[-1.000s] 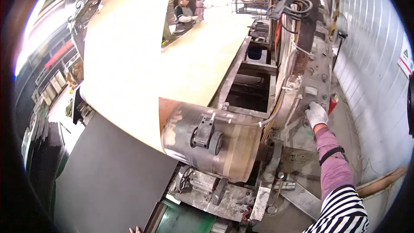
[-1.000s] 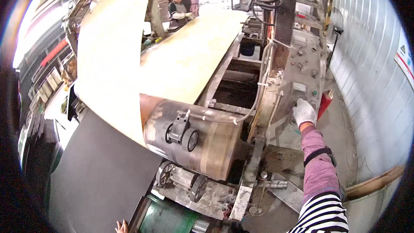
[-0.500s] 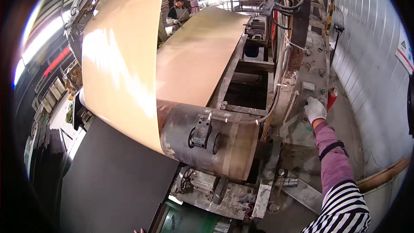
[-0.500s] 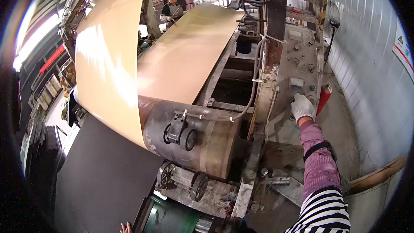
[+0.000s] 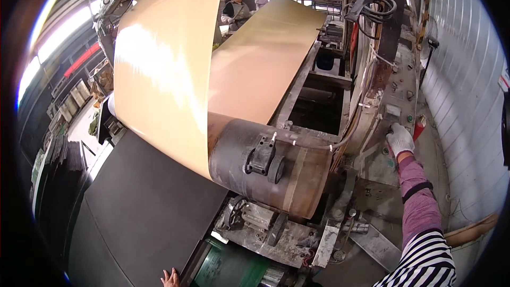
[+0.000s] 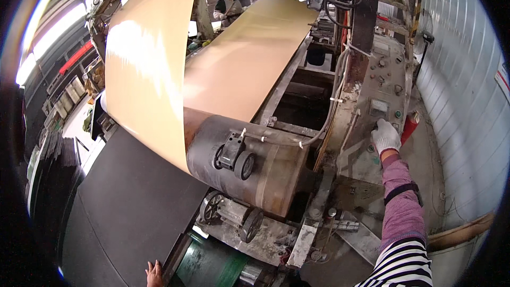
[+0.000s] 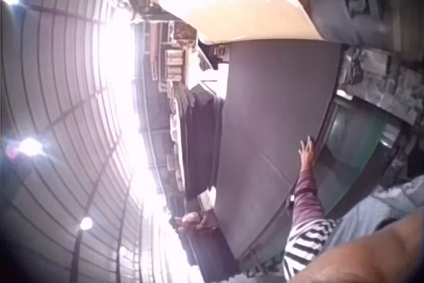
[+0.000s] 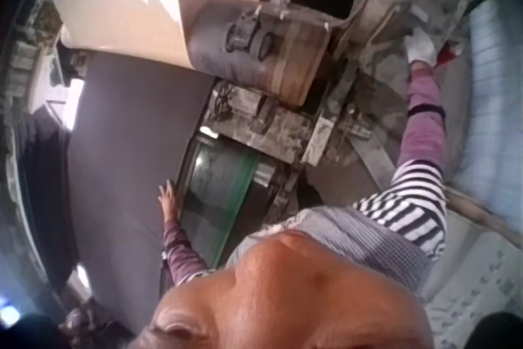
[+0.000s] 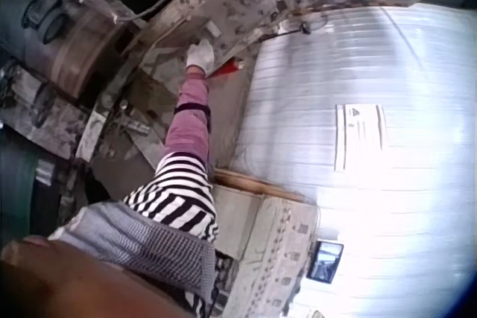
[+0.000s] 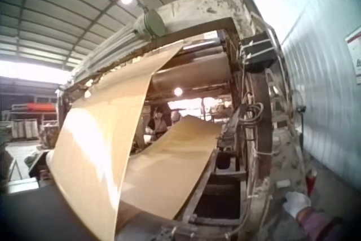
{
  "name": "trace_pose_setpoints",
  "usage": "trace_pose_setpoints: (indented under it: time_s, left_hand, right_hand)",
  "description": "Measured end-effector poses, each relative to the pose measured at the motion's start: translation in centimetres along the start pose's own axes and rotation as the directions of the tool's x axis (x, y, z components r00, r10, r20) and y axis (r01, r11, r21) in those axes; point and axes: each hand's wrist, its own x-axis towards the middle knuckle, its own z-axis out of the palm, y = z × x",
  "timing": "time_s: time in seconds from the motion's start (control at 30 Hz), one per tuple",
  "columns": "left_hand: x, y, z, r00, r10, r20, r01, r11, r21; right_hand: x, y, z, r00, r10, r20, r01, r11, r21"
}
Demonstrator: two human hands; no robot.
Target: The worker is operating a rolling machine to produce large black sheets and coordinating with another worker to stack them.
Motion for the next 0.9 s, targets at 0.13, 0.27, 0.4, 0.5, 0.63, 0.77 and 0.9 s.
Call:
trace_pose_setpoints:
  time_s: [0.13,0.27,0.4,0.5,0.63,0.77,0.9]
  left_hand:
    - [1.9,2.1,-1.2,0.999,0.010,0.053,-0.009,1.000,-0.022]
    - [4.3,3.1,-0.9,0.998,0.064,0.006,-0.063,0.997,-0.036]
    - [5.5,3.8,-0.5,0.918,0.317,-0.238,-0.274,0.942,0.196]
    - [3.9,4.4,-0.8,0.982,0.080,-0.170,-0.056,0.989,0.138]
    - [1.0,6.4,-0.8,0.927,0.007,-0.375,0.123,0.939,0.322]
    - [1.9,9.8,-1.8,0.850,-0.230,-0.474,0.282,0.959,0.039]
    - [4.5,13.5,-3.1,0.734,-0.447,-0.511,0.420,0.890,-0.176]
  right_hand:
    - [0.1,0.2,-0.3,0.999,0.038,0.039,-0.038,0.999,-0.003]
    - [0.2,0.3,-0.2,0.999,0.024,0.035,-0.024,1.000,-0.003]
    - [-0.6,-0.1,-1.0,0.996,-0.018,-0.087,0.026,0.996,0.087]
    - [-3.7,-0.6,-2.8,0.946,-0.047,-0.322,0.217,0.830,0.514]
    - [-13.8,-0.4,-7.0,0.948,-0.127,-0.292,0.301,0.658,0.690]
    - [-26.8,-2.8,-9.0,0.897,-0.437,0.067,0.116,0.378,0.918]
    - [-37.5,-9.6,-8.1,0.601,-0.655,0.458,-0.038,0.550,0.835]
